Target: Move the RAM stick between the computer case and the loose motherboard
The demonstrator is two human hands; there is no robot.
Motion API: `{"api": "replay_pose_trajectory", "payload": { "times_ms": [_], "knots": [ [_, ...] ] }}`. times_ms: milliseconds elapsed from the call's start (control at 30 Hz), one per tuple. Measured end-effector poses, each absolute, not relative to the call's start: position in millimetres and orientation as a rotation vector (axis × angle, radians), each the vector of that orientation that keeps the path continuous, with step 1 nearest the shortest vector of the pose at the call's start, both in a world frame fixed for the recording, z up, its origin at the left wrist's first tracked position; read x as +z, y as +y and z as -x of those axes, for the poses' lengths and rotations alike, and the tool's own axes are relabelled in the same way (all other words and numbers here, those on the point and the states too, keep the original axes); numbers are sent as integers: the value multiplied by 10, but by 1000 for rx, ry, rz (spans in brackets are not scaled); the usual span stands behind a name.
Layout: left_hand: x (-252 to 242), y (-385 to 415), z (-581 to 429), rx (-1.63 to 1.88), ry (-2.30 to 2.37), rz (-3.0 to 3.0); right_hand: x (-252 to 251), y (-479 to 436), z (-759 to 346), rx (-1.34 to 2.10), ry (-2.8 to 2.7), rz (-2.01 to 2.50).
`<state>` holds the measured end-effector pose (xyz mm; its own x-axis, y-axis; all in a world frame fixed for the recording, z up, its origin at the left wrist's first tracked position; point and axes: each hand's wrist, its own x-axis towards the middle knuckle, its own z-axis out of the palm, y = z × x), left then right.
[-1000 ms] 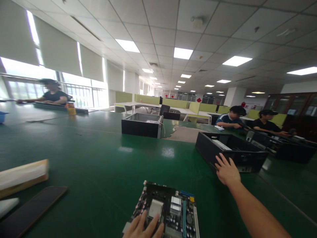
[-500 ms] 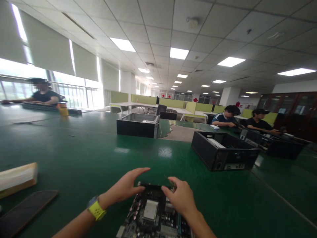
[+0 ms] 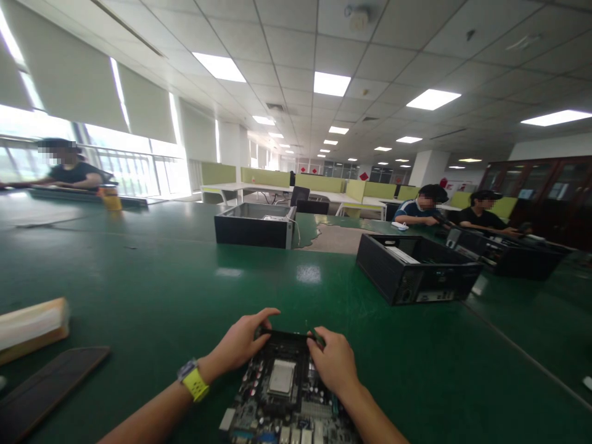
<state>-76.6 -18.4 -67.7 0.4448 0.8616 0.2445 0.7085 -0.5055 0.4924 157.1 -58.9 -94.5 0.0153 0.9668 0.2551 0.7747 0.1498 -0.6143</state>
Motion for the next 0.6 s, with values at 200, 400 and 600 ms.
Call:
{"api": "replay_pose_trajectory", "payload": {
  "times_ms": [200,400,600],
  "knots": [
    [-654,-228,725,630,1332,-2447,-962,-589,-1588,381,-1803,1648],
    [-584,-289,671,772,1310,-2456,-965,-588,-1579,388,-1787,1631],
    [-642,-266,679,548,1535,-2427,-973,-576,-1587,397,-1773,1654]
  ]
}}
